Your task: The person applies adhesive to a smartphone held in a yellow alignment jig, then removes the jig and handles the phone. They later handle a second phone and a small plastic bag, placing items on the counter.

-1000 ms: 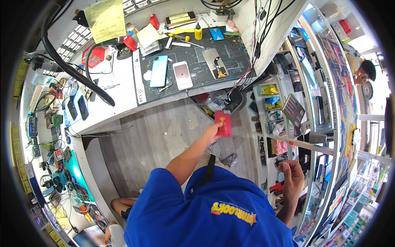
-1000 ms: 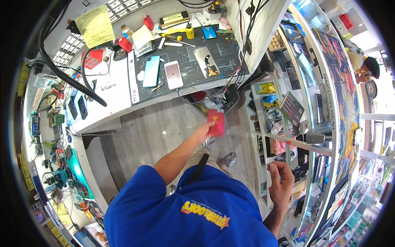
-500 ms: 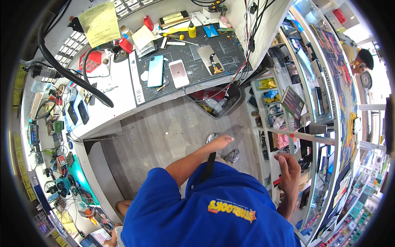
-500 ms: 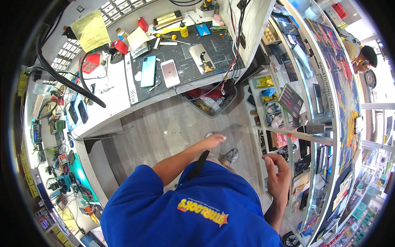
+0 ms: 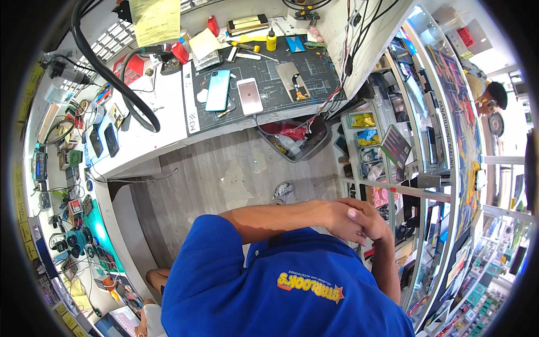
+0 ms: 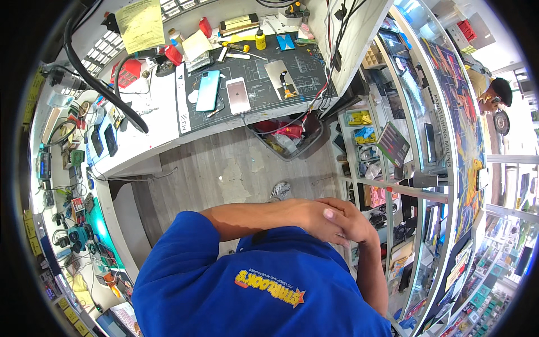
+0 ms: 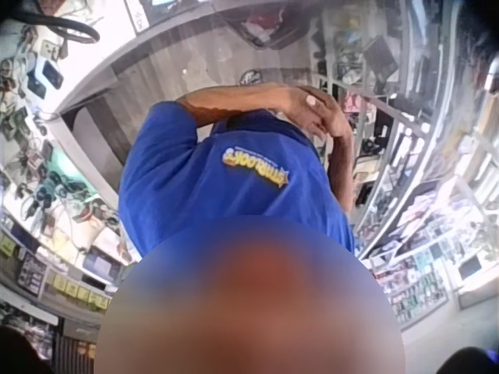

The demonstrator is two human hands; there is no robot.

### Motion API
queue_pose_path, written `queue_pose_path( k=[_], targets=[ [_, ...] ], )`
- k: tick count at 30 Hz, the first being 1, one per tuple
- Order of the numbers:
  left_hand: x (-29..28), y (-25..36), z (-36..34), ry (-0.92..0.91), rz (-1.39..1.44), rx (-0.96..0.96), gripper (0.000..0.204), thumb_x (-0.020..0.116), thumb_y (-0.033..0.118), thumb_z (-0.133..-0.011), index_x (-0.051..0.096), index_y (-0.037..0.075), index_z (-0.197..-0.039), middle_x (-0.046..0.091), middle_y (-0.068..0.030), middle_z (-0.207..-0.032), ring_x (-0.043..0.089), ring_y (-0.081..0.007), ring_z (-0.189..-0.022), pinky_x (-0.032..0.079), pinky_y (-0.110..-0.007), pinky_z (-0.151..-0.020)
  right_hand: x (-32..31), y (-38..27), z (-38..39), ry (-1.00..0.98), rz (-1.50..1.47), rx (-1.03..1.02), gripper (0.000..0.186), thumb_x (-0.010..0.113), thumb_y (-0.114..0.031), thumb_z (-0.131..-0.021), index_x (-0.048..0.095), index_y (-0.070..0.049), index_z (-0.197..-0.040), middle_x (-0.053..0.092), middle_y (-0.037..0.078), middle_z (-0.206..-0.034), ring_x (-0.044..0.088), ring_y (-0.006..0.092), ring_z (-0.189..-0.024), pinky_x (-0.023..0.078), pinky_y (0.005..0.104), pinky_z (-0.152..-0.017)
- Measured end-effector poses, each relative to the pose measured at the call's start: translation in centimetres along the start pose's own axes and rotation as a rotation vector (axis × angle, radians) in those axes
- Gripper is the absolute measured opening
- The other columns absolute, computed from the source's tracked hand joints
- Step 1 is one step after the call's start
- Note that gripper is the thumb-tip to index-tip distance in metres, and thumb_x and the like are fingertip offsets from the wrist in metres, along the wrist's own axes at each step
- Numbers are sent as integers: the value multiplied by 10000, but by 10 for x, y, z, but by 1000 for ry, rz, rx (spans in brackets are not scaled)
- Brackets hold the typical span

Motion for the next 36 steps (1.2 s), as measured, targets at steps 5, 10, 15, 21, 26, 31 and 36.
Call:
queue_pose_path(
  k=[5,10,15,21,26,31,36],
  targets=[
    [2,-11,-21,386,-405,621,343,633,420,-976,674,93,-882,683,-94,-782,651,-267,-664,498,-401,-690,3,16,7,156,-675,-118,848,360,-661,-995,545,90,-1342,658,199,-1161,638,271,-1078,475,368,-997],
    [-20,7,-35,852,-366,361,281,575,384,-1011,646,112,-1015,655,-104,-989,638,-277,-949,444,-415,-895,7,-7,-8,328,-1042,-521,817,310,-628,-1037,375,36,-1510,526,119,-1457,523,257,-1309,386,385,-1114],
    [-14,39,-50,1133,-24,487,648,405,388,-1081,180,39,-1579,191,-213,-1637,201,-384,-1514,141,-500,-1234,20,-64,-16,801,-616,-731,908,207,-697,-1012,77,-42,-1628,162,71,-1694,243,236,-1522,203,380,-1216],
    [-22,63,-43,1080,626,558,750,336,445,-1099,-37,56,-1621,-159,-187,-1684,-74,-342,-1567,49,-438,-1253,7,-26,-3,685,-187,-625,995,110,-749,-990,125,36,-1601,207,134,-1674,266,238,-1506,193,356,-1205],
    [-51,37,-34,1319,842,432,386,529,379,-1067,517,40,-1251,469,0,-928,450,-63,-815,409,-232,-714,37,-46,-23,452,-238,-627,1005,213,-725,-998,97,81,-1587,144,174,-1681,111,271,-1566,83,379,-1252],
    [-47,8,-18,1331,699,327,302,619,310,-1031,498,79,-878,478,40,-776,440,-51,-696,396,-246,-613,50,-44,-26,284,-508,-619,985,321,-678,-1001,94,82,-1587,149,154,-1682,136,260,-1564,88,366,-1253],
    [-38,-27,9,1243,411,102,426,633,388,-1008,500,58,-773,480,-19,-588,446,-108,-554,370,-336,-500,49,-20,-29,187,-1034,-450,766,400,-551,-1027,383,44,-1509,409,129,-1570,329,224,-1476,202,384,-1231]
  ],
)
Point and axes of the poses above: each hand's wrist, its own z-axis away from the middle knuckle, its own x-axis out of the palm, y = z × x, the point moved 1 cm from there along -z, towards the middle knuckle
